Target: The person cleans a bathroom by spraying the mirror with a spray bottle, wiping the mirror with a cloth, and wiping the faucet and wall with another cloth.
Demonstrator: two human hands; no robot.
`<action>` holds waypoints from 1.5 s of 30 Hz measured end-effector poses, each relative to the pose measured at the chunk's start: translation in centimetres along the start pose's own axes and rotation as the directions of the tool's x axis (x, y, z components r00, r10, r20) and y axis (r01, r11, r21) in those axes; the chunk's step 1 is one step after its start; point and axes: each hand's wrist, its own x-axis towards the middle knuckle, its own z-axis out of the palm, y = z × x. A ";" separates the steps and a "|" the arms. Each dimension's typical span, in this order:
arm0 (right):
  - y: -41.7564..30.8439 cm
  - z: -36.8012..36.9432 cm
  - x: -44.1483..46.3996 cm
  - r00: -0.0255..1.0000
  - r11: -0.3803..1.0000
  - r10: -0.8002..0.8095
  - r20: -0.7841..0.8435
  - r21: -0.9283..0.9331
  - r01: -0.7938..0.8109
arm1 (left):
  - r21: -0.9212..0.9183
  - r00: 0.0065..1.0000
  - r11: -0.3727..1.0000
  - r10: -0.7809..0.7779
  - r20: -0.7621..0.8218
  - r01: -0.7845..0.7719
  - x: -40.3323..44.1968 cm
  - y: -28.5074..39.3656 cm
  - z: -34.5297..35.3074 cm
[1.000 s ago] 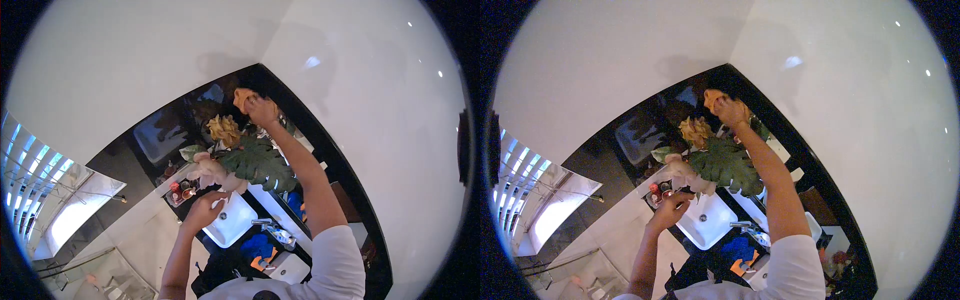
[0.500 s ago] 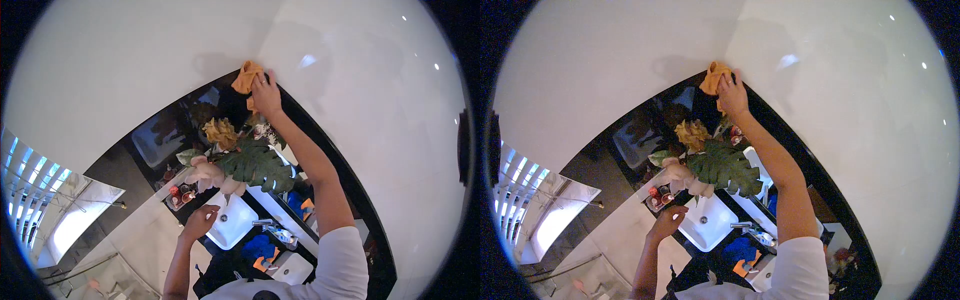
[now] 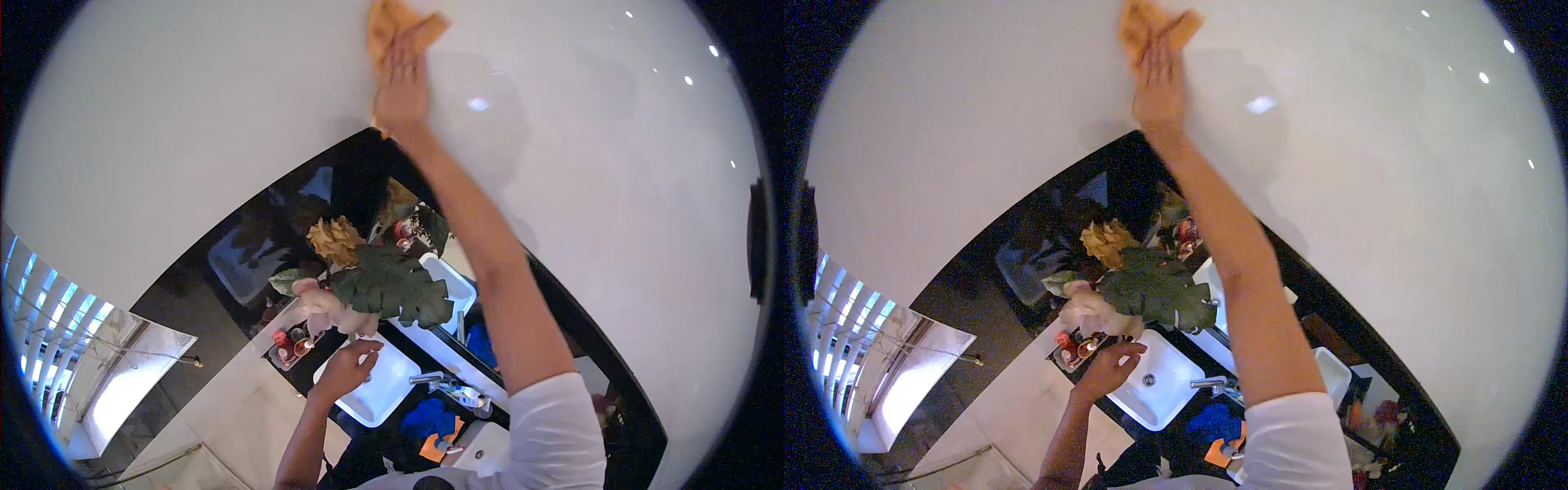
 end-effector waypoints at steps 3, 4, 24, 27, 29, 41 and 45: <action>-2.7 -1.3 -8.4 0.961 0.971 -0.177 0.214 0.196 0.136 | -0.069 0.994 0.992 -0.099 0.051 0.102 -0.6 2.4 -0.1; -2.8 -1.9 -10.1 0.938 0.947 -0.225 0.266 0.286 0.146 | -0.060 0.994 0.993 -0.099 0.053 0.102 -0.9 2.4 -0.2; 30.5 -28.8 -30.2 0.905 0.910 0.409 0.115 0.026 -0.414 | -0.162 0.927 0.950 0.298 0.227 -0.266 3.8 11.6 7.2; 31.8 -24.6 -22.3 0.809 0.797 0.587 0.012 0.164 -0.581 | -0.135 0.922 0.963 0.264 0.283 -0.234 3.4 11.6 6.5; 29.1 -22.4 -15.3 0.827 0.827 0.561 -0.033 0.067 -0.559 | -0.140 0.932 0.973 0.218 0.290 -0.184 2.6 10.6 5.7; 15.1 -13.9 -20.1 0.894 0.899 -0.227 0.385 0.435 0.040 | -0.137 0.991 0.987 0.093 0.098 -0.079 -1.3 6.8 2.2; 26.5 -22.2 -25.3 0.924 0.943 0.263 0.279 0.129 -0.307 | -0.114 0.994 0.993 -0.015 0.112 0.027 -2.6 4.5 1.9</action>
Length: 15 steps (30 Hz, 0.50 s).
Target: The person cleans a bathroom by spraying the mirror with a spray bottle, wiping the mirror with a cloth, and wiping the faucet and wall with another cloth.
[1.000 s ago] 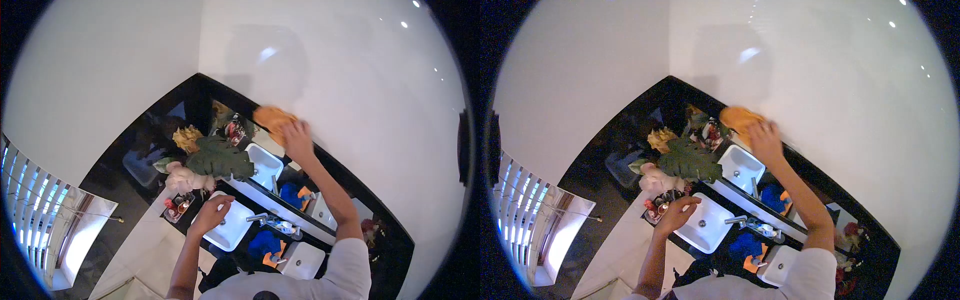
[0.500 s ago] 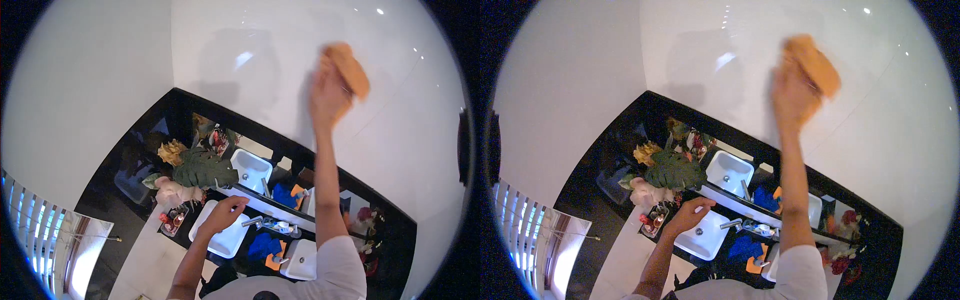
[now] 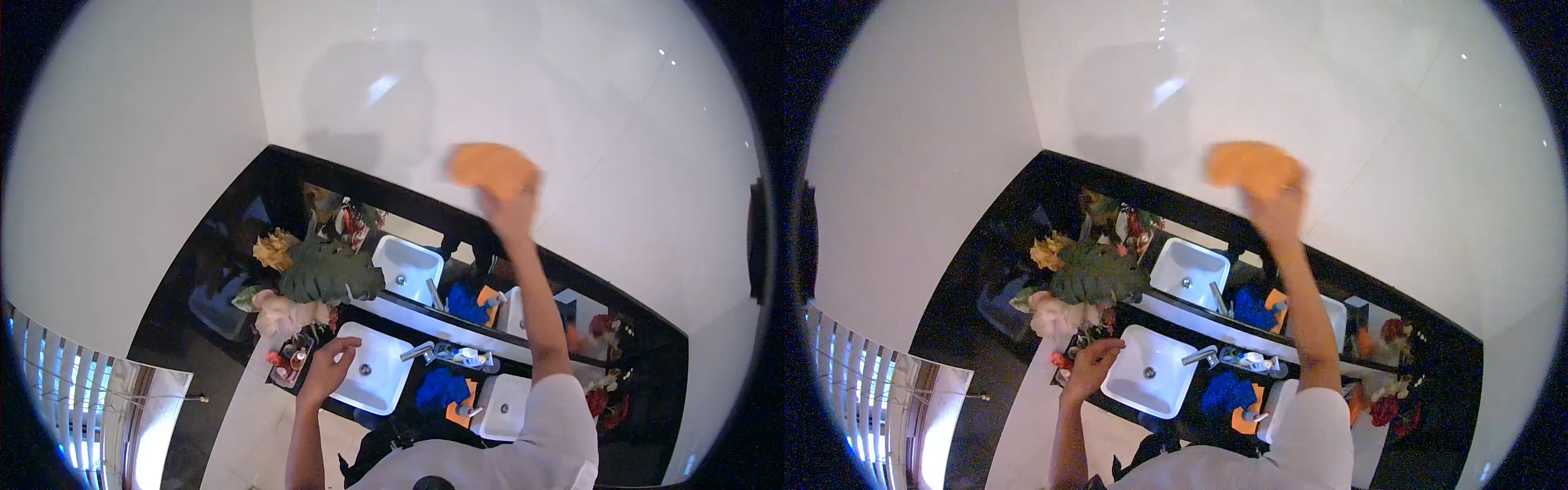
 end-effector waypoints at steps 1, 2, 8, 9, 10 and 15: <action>2.5 -2.2 -0.7 0.994 0.990 0.105 -0.043 -0.095 -0.109 | 0.000 1.000 1.000 0.006 -0.006 -0.006 -0.1 0.1 0.2; 4.8 -3.3 -0.8 0.976 0.941 0.098 -0.194 -0.302 -0.155 | 0.012 1.000 1.000 0.011 -0.003 -0.011 -0.2 0.2 0.4; -2.3 1.6 6.8 0.933 0.934 0.355 -0.057 0.065 -0.352 | 0.055 0.994 0.996 0.063 0.087 -0.068 1.2 2.2 2.6; -5.1 4.2 6.3 0.996 1.000 0.030 -0.088 0.010 -0.030 | 0.063 0.991 0.996 0.062 0.117 -0.070 1.4 2.3 2.9; -8.6 4.7 6.0 0.911 0.946 0.157 0.382 0.206 -0.250 | 0.030 0.992 0.997 0.067 0.109 -0.071 1.7 2.3 3.4; -11.1 8.9 0.2 0.904 0.883 -0.427 -0.033 0.203 0.424 | 0.065 0.991 0.993 0.096 0.094 -0.102 2.4 1.7 4.2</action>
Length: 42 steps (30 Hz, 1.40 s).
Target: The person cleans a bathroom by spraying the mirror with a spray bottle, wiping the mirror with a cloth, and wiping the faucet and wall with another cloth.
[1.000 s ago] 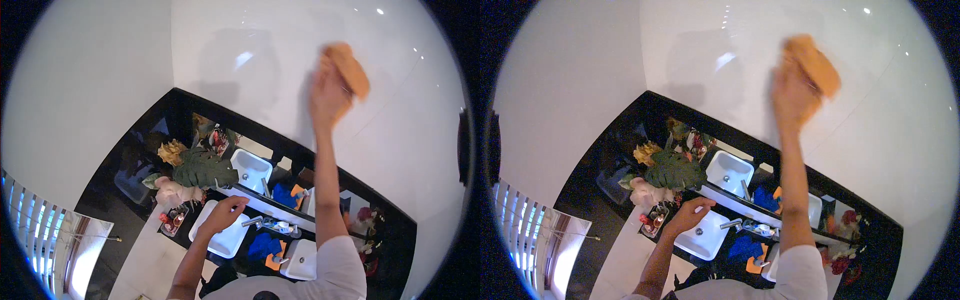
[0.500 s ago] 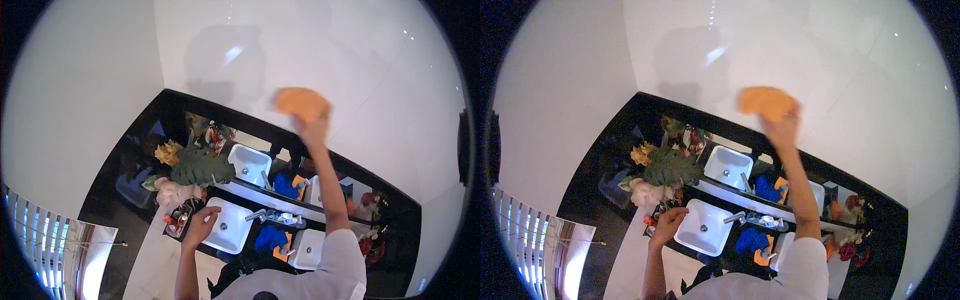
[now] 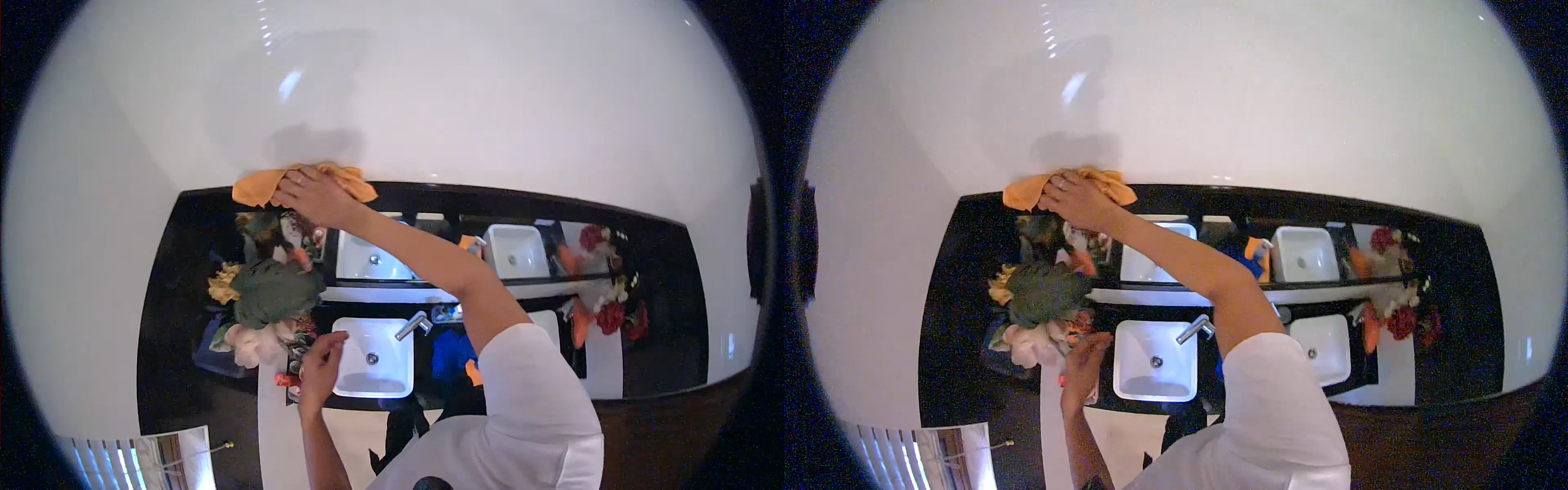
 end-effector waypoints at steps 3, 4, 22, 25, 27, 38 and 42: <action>3.1 -5.3 -8.3 0.960 0.973 0.189 0.204 0.096 -0.212 | -0.035 1.000 0.999 -0.028 -0.014 0.028 0.4 0.1 0.7; 4.7 -7.0 -12.1 0.951 0.938 0.259 0.171 0.190 -0.289 | -0.034 1.000 0.999 -0.025 -0.002 0.025 0.8 0.9 1.5; 15.5 -32.0 -46.5 0.510 0.356 0.818 -0.265 -0.461 -0.813 | 0.649 0.574 0.419 0.818 0.033 -0.635 16.5 18.7 32.6; 13.2 -28.1 -42.4 0.651 0.627 0.759 -0.022 -0.245 -0.740 | 0.726 0.563 0.407 0.826 -0.034 -0.554 16.5 18.3 33.8; 14.6 -27.4 -42.0 0.793 0.740 0.583 -0.175 -0.287 -0.607 | 0.719 0.552 0.390 0.834 -0.010 -0.576 16.6 17.3 33.5; 24.1 -35.8 -39.4 -0.087 0.175 0.701 -0.708 0.289 -0.941 | 0.745 0.488 0.399 0.866 -0.114 -0.535 17.1 17.2 35.0; 20.2 -29.1 -31.9 0.616 0.608 0.650 -0.445 -0.181 -0.773 | 0.740 0.500 0.431 0.853 -0.149 -0.516 17.3 17.2 35.2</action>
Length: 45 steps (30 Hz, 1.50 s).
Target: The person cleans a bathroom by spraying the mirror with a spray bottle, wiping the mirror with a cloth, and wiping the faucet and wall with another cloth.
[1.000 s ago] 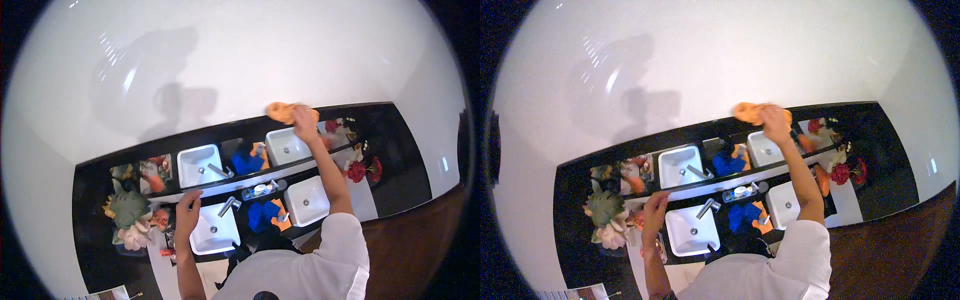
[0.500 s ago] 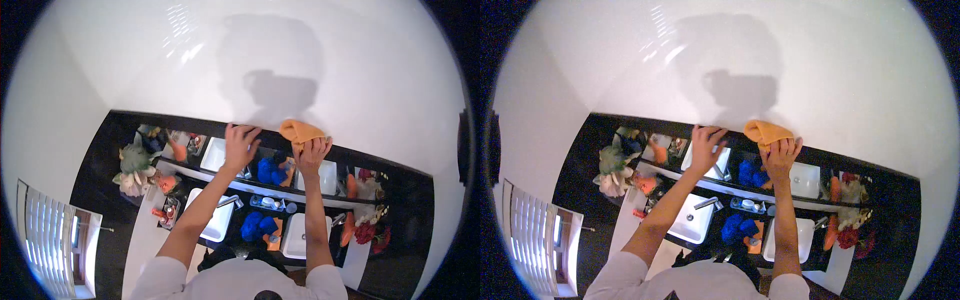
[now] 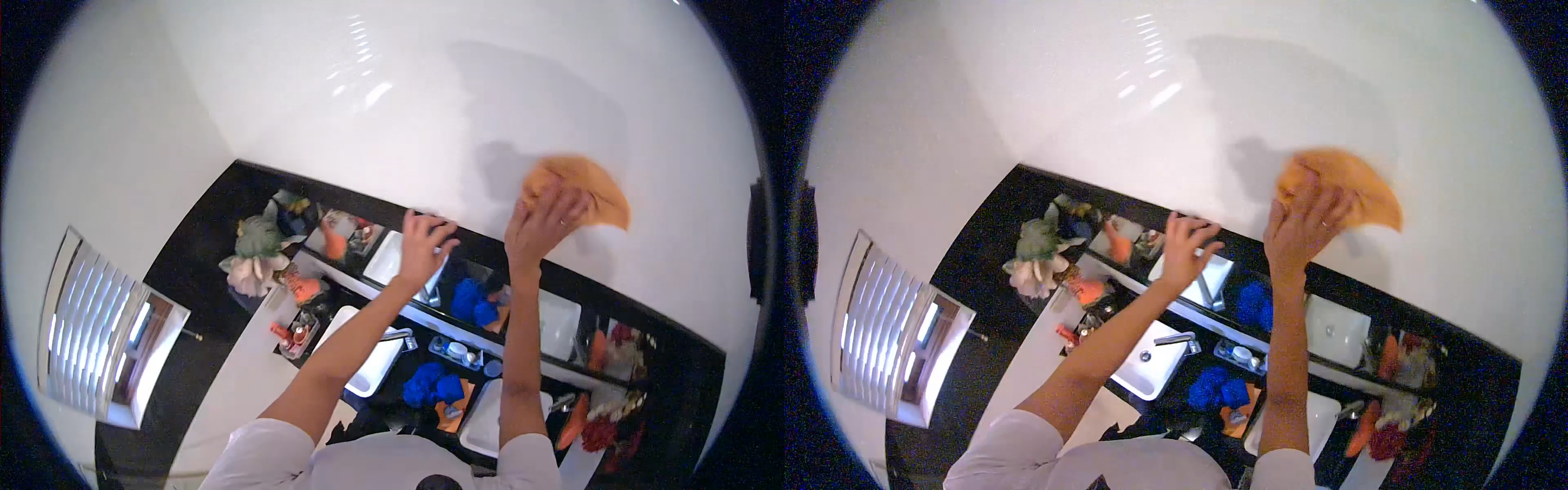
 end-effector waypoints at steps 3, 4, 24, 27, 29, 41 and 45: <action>-3.7 0.7 4.7 0.999 0.996 -0.007 -0.043 -0.086 0.003 | -0.028 0.999 0.999 -0.045 0.031 0.046 0.0 -0.3 0.0; -4.7 0.8 6.4 0.989 0.993 0.004 -0.147 -0.115 -0.021 | -0.034 0.998 0.998 -0.058 0.026 0.059 -0.2 -0.3 0.3; -23.0 10.9 5.0 0.544 0.724 -0.683 0.488 0.354 0.592 | -0.224 0.975 0.952 -0.219 -0.030 0.207 -1.0 -1.0 1.2; -13.2 4.7 9.0 0.894 0.929 -0.370 0.255 0.084 0.360 | -0.161 0.994 0.982 -0.103 -0.035 0.096 -0.3 -0.9 0.4; -6.3 0.9 10.9 0.977 0.971 -0.189 -0.101 -0.167 0.170 | -0.169 0.993 0.981 -0.106 -0.058 0.095 -0.3 -0.7 0.4; -1.8 -0.6 7.6 0.941 0.929 -0.339 0.001 -0.159 0.335 | -0.153 0.993 0.983 -0.106 -0.042 0.099 -0.4 -0.6 0.8; -15.9 3.6 7.2 0.679 0.706 -0.599 0.425 0.680 0.197 | -0.049 0.994 0.994 -0.101 -0.044 0.099 -0.9 -0.7 0.7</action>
